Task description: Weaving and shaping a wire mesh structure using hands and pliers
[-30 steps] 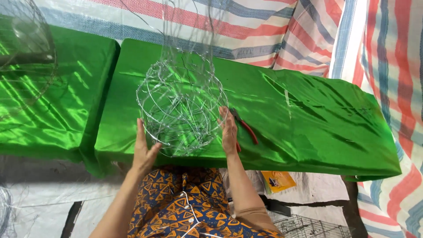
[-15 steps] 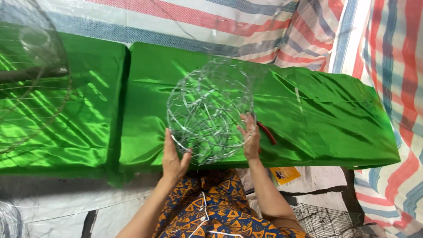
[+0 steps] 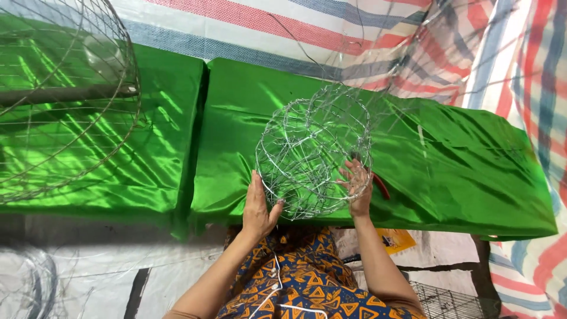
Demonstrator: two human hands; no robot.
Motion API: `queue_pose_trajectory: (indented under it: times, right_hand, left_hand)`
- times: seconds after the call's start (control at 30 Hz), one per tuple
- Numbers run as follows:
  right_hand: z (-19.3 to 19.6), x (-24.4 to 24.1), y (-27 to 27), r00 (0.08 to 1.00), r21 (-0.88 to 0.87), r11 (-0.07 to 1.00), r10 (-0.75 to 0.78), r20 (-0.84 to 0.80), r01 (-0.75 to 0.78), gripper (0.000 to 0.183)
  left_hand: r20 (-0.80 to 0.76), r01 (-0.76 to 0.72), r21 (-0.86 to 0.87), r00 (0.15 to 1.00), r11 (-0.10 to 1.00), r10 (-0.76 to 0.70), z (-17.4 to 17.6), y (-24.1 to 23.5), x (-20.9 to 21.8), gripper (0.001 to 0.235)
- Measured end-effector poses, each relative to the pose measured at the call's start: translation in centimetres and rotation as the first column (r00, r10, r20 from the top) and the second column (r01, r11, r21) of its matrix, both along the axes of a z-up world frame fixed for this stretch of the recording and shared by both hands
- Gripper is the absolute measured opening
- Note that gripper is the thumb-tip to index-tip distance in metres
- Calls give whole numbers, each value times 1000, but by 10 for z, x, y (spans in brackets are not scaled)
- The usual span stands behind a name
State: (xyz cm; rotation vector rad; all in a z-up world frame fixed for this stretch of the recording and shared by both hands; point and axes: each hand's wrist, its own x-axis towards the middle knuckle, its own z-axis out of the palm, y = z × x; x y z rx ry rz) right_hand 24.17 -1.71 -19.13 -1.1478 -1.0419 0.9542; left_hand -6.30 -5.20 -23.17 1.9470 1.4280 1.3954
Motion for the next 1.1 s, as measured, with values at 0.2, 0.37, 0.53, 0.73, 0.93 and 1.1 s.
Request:
queue_pose_trajectory:
  times: [0.2, 0.37, 0.53, 0.73, 0.93, 1.1]
  right_hand:
    - [-5, 11, 2, 991, -121, 993, 2, -134, -18, 78]
    - [-8, 19, -3, 986, -74, 995, 47, -161, -59, 67]
    - [-29, 23, -7, 989, -23, 997, 67, -134, -70, 70]
    - [-19, 18, -11, 992, 77, 989, 128, 13, -128, 73]
    - [-6, 10, -14, 992, 139, 983, 118, 44, -123, 75]
    - [10, 4, -28, 984, 162, 972, 160, 73, -170, 75]
  left_hand:
    - [51, 21, -50, 999, 998, -19, 9, -1, -1, 101]
    - [28, -28, -72, 999, 997, 30, 9, -4, 4, 102]
    - [17, -59, -125, 998, 990, 61, 12, -13, 7, 98]
    - [145, 10, -262, 989, 965, 29, 68, -17, 12, 102]
    - [283, 73, -277, 959, 958, 9, 66, -17, 11, 95]
    - [494, 183, -275, 869, 944, -25, 63, -16, 4, 89]
